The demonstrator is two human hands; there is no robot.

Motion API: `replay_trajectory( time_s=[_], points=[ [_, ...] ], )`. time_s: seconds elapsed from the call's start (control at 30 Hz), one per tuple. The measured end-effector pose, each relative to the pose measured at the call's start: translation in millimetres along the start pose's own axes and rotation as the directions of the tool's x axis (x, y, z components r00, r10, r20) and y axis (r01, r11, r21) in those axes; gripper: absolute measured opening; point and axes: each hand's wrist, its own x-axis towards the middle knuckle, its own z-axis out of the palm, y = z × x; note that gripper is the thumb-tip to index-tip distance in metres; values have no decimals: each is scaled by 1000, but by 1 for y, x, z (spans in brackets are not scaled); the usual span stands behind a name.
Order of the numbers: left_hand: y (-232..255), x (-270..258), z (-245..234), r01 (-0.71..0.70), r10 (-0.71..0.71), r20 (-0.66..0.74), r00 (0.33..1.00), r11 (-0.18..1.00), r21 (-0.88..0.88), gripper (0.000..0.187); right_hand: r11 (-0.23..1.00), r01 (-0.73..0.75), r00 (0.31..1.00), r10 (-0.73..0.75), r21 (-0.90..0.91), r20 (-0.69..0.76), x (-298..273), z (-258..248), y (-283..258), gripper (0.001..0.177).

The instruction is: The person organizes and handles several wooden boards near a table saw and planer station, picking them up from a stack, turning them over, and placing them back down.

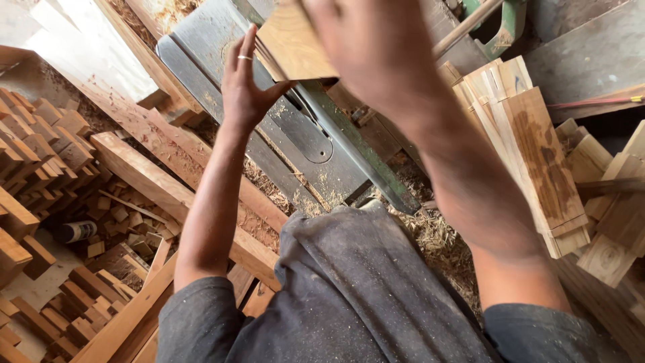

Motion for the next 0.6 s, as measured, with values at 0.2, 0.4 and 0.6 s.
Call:
replay_trajectory(
  time_s=[0.2, 0.4, 0.6],
  points=[
    [5, -18, -44, 391, -761, -73, 645, 411, -824, 78, 934, 15, 989, 39, 356, -146, -127, -103, -1, 23],
    [42, -64, -24, 252, -813, 54, 580, 116, -961, 30, 206, -44, 917, 397, 978, -42, -274, -63, 10, 53],
    [85, -92, -27, -121, -578, -174, 797, 129, -984, 21, -483, -605, 243, 645, 633, 725, -421, -28, -12, 82]
  ],
)
